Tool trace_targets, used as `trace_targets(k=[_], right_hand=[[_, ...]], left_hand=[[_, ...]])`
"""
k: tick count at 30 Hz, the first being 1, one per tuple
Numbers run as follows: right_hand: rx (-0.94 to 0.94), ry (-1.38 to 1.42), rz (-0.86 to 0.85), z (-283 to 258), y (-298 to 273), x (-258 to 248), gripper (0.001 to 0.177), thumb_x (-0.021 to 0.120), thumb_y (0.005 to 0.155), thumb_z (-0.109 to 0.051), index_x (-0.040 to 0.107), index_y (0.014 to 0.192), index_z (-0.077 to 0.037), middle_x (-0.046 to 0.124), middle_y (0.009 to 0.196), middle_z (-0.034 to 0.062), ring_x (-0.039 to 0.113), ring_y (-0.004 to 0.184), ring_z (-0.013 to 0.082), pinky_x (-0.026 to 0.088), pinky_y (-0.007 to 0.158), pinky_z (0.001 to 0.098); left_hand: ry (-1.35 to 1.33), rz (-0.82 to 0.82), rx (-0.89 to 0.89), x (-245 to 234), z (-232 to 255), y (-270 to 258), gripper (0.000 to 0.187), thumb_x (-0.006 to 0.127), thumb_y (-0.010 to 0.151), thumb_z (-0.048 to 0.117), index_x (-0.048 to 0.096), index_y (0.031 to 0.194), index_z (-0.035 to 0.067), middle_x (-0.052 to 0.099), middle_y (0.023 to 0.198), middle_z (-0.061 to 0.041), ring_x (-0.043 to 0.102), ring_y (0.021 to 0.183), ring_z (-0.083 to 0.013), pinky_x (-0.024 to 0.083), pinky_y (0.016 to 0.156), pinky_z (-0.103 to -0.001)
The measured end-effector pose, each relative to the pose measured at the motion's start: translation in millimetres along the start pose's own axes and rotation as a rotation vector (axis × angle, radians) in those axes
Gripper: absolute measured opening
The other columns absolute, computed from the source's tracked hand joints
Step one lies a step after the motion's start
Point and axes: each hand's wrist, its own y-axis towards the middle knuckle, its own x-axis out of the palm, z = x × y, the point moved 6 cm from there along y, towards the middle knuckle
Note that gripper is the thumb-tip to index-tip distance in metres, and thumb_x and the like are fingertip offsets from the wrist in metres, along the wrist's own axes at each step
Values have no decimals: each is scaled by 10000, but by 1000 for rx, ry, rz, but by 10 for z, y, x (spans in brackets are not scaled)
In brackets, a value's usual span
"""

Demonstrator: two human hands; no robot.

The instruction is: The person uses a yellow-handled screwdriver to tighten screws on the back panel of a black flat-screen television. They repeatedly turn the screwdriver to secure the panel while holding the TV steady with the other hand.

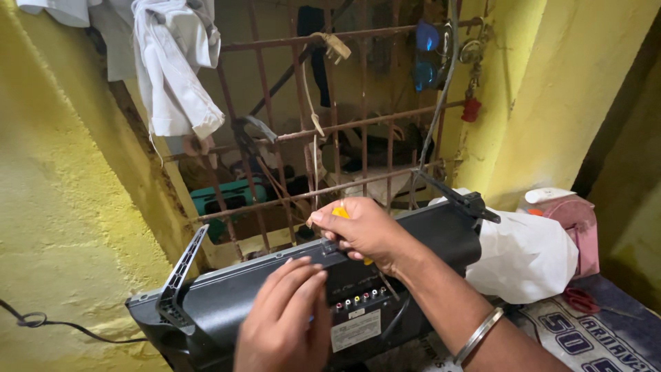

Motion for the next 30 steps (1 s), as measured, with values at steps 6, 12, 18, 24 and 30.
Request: trace_targets(k=[6,12,18,24,30], right_hand=[[-13,-25,-27,-21,-1,16,275,666,956,-320,692,1037,-59,552,706,-55,377,464,11,286,362,180],[-14,-24,-41,17,2,4,305,665,962,-329,704,1055,-41,544,701,-48,380,463,15,294,364,179],[-18,-32,-42,31,23,-2,289,665,960,-314,706,1069,-48,549,699,-46,383,468,14,296,367,185],[-29,-49,-39,5,1,19,297,667,954,-304,718,1047,-27,536,679,-38,382,455,27,291,365,191],[0,-52,-3,12,2,11,275,677,943,-292,710,1045,-39,551,684,-34,394,462,27,296,367,200]], left_hand=[[186,234,47,-677,-184,-94,186,703,784,-22,713,963,30,707,933,-127,699,971,-328,555,923,-424],[73,195,-50,-624,-402,-294,223,705,784,-38,707,985,59,709,954,-92,739,984,-256,584,932,-369],[214,240,-29,-858,-554,-490,216,710,796,-22,660,988,63,657,1042,-124,703,1012,-275,594,942,-384],[415,383,-494,-1336,-981,-670,364,646,894,127,665,1216,-42,598,1156,-222,650,1092,-320,581,840,-366],[21,379,-502,-1052,-1182,-601,367,587,952,148,652,1273,-18,624,1386,-215,574,1336,-326,402,1137,-412]])
